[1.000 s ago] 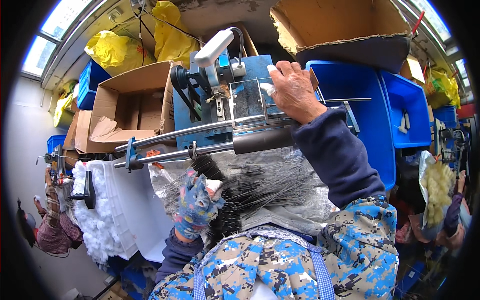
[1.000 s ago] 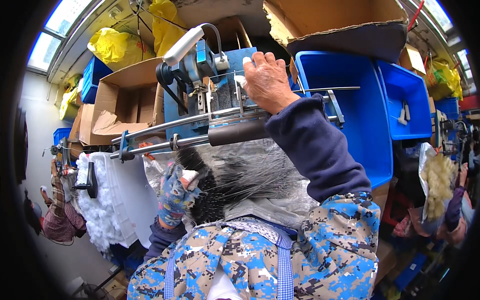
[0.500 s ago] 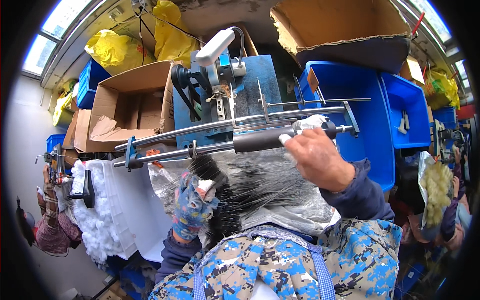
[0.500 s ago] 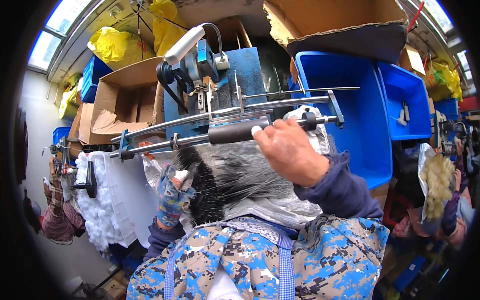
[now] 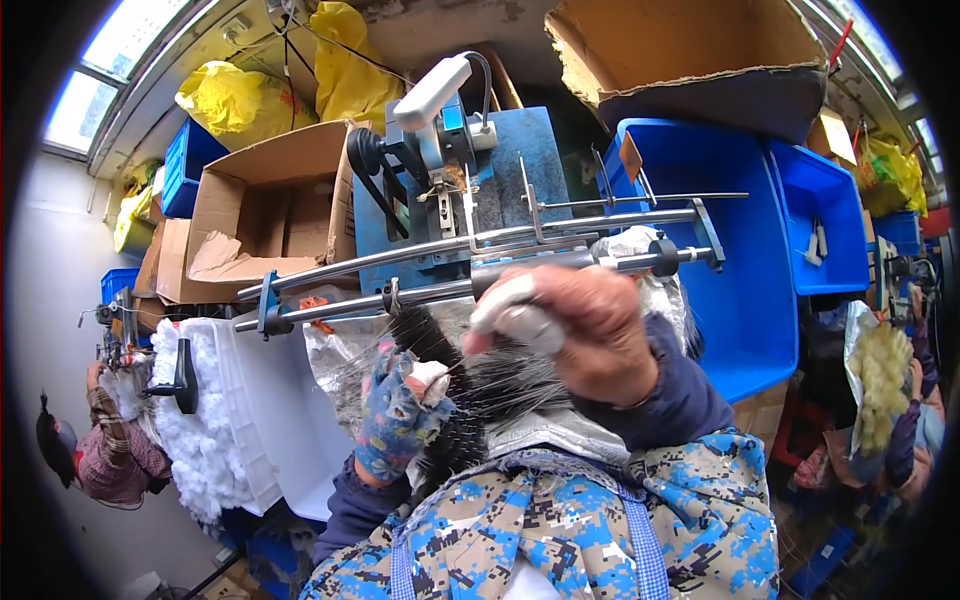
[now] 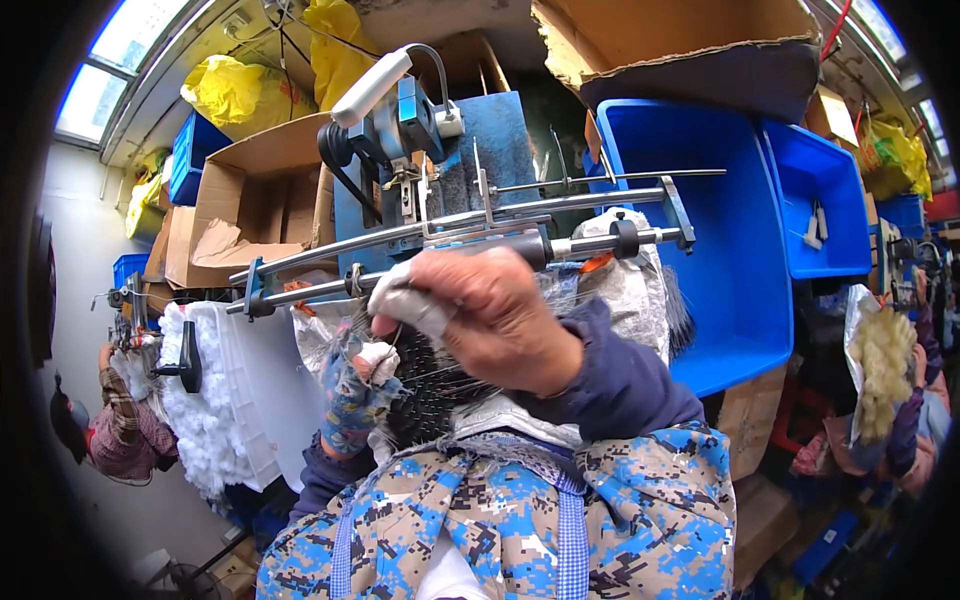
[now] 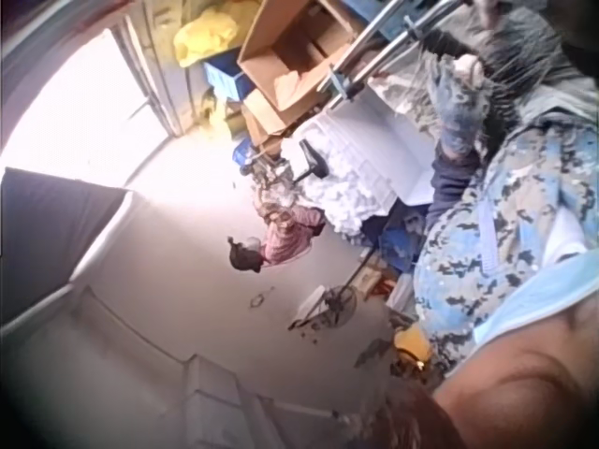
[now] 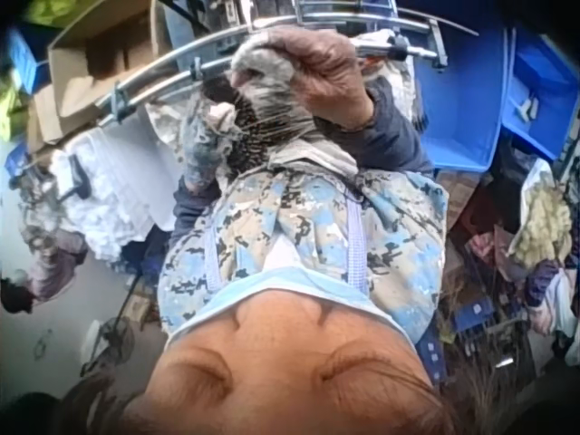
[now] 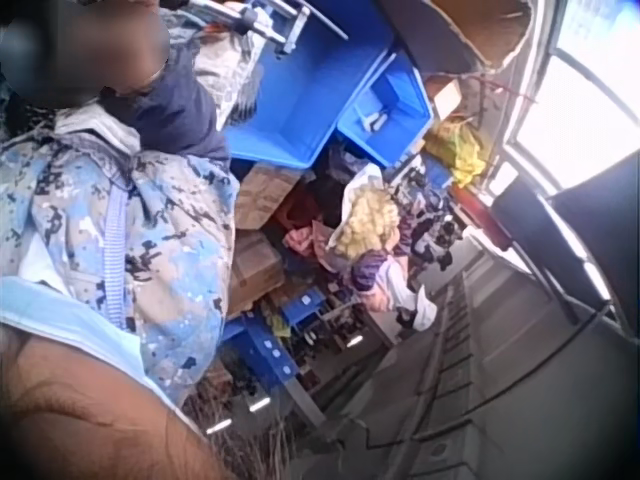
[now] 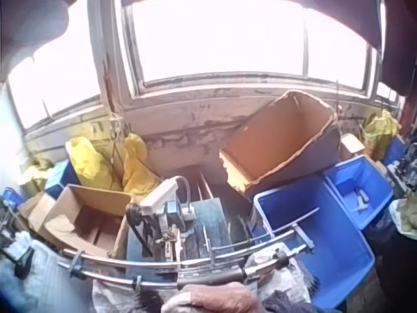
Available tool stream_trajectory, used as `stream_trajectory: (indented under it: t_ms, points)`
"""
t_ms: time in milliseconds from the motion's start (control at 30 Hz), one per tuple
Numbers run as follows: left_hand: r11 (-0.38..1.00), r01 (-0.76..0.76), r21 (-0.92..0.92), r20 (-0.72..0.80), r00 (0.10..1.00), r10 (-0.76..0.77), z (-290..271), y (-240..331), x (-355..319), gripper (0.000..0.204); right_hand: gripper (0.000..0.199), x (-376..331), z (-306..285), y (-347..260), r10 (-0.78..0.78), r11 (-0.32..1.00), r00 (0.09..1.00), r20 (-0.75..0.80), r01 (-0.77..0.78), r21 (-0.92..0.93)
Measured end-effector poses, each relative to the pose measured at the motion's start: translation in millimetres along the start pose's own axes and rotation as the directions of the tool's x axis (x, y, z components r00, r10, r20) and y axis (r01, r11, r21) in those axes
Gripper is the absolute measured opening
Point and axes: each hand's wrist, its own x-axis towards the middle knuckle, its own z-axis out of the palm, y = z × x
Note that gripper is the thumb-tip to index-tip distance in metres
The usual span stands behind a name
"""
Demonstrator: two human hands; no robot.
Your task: The person operates a blue industrial machine, repeatedly pulling a lever with their right hand while holding a bundle of dark fibers with their left hand. The fibers are fed through the machine's rollers, and the person adjusts the material as needed throughout the process.
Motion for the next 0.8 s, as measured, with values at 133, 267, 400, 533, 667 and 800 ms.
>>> stream_trajectory:
  t_ms: [133, 267, 400, 533, 667, 800]
  points:
    - [0.989, 0.099, 0.114, 0.086, 0.99, -0.109, 14.3, -25.6, -12.5, 0.031, 0.011, 18.4, -58.4, -44.2, -0.15, 0.976, 0.97, -0.193, 0.113, -0.187]
    - [0.968, 0.132, 0.212, 0.264, 0.946, -0.186, 21.5, -38.2, -17.6, 0.045, 0.01, 55.1, -67.6, -7.8, -0.145, 0.401, 0.985, 0.096, 0.147, -0.904]
    - [0.733, 0.624, -0.27, 0.424, 0.761, -0.491, 24.1, -43.5, -28.9, 0.048, 0.007, 86.7, -64.7, 71.4, 0.082, -0.022, 0.991, 0.11, 0.112, -0.993]
    - [0.962, 0.236, 0.138, 0.442, 0.854, -0.273, 13.7, -49.2, -25.7, 0.045, 0.01, 94.1, -71.1, 105.5, 0.137, -0.141, 0.99, 0.044, 0.064, -0.988]
    - [0.971, 0.178, 0.161, 0.513, 0.825, -0.236, 5.3, -46.6, -17.0, 0.039, 0.017, 90.7, -78.3, 119.9, 0.185, -0.11, 0.982, -0.036, -0.016, -0.994]
    - [0.963, 0.234, 0.131, 0.563, 0.782, -0.267, 4.8, -45.6, -13.9, 0.039, 0.013, 87.6, -77.9, 121.9, 0.125, -0.126, 0.992, 0.011, 0.026, -0.992]
